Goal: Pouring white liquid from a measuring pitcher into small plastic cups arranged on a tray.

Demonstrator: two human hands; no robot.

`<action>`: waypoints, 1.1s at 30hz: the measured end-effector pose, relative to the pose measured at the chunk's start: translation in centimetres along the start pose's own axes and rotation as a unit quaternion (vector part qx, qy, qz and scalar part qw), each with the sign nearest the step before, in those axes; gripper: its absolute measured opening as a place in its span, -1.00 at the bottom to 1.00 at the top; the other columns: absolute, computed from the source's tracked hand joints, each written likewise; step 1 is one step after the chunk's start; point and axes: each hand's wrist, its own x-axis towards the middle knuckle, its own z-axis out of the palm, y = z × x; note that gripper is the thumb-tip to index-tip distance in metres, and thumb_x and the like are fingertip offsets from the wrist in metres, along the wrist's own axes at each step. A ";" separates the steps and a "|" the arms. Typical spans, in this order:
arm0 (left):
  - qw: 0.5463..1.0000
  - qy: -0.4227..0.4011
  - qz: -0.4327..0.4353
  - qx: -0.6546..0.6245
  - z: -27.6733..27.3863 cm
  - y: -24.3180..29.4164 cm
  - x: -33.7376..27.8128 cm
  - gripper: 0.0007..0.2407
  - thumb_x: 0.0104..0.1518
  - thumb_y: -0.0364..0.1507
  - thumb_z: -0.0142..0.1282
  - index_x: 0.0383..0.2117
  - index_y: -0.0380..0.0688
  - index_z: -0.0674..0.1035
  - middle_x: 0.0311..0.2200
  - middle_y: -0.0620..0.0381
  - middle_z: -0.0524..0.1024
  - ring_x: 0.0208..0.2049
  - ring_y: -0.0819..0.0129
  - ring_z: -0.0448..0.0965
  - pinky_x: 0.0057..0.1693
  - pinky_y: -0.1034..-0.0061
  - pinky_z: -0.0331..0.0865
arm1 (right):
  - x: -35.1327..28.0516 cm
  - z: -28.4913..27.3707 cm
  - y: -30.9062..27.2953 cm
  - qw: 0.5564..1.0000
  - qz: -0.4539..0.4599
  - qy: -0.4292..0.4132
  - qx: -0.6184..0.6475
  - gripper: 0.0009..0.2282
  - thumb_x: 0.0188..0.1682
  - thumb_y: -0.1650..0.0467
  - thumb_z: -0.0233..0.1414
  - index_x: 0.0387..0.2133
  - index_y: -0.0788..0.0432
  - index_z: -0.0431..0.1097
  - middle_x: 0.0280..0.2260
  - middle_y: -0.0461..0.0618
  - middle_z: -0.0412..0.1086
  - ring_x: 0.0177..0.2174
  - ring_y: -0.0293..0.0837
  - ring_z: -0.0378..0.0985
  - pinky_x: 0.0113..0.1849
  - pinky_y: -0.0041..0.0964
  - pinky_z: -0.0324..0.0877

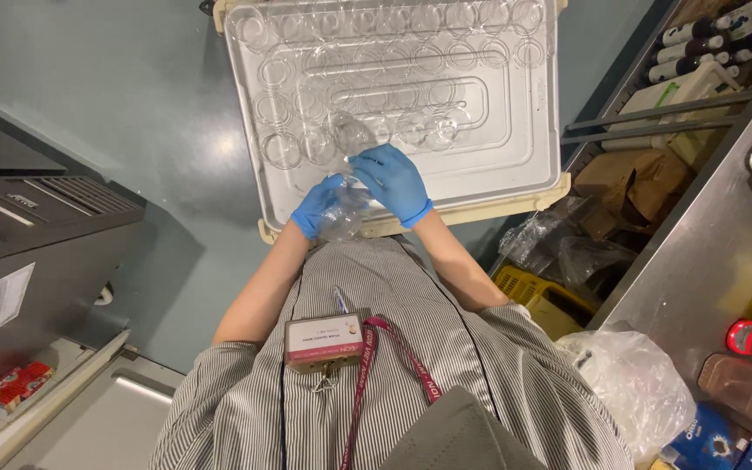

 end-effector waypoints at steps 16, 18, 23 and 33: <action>0.996 -0.047 0.072 0.019 6.1 2.4 -2.6 -0.30 0.18 -0.19 0.20 0.44 -0.12 0.16 0.34 -0.08 0.33 0.07 0.05 0.55 0.15 0.33 0.45 | -5.4 -6.5 11.0 0.871 0.279 0.223 0.338 -0.72 0.02 0.61 0.07 0.01 0.26 0.38 -0.24 -0.09 0.39 -0.36 -0.27 0.51 -0.33 -0.36 0.49; 0.996 -0.045 0.074 0.024 6.1 2.6 -2.8 -0.29 0.18 -0.16 0.20 0.44 -0.11 0.17 0.36 -0.09 0.30 0.06 0.05 0.55 0.14 0.33 0.45 | -7.9 -7.8 16.3 0.846 0.297 0.302 0.325 -0.78 0.03 0.60 0.05 -0.06 0.27 0.40 -0.23 -0.07 0.42 -0.40 -0.24 0.54 -0.38 -0.35 0.48; 0.997 -0.018 0.068 0.027 6.7 2.6 -3.4 -0.29 0.14 -0.14 0.21 0.41 -0.08 0.19 0.34 -0.06 0.31 0.05 0.10 0.55 0.13 0.36 0.45 | -14.0 -7.6 26.2 0.709 0.470 0.424 0.312 -0.91 0.02 0.50 0.17 -0.30 0.31 0.44 -0.56 -0.01 0.40 -0.62 -0.14 0.54 -0.56 -0.28 0.48; 0.995 0.007 0.083 0.050 8.2 2.6 -4.4 -0.28 0.15 -0.12 0.18 0.43 -0.09 0.19 0.34 -0.06 0.31 0.05 0.12 0.55 0.14 0.38 0.44 | -15.4 -4.8 28.1 0.686 0.551 0.371 0.297 -0.90 -0.07 0.46 0.25 -0.43 0.29 0.52 -0.58 -0.02 0.48 -0.64 -0.18 0.53 -0.55 -0.31 0.52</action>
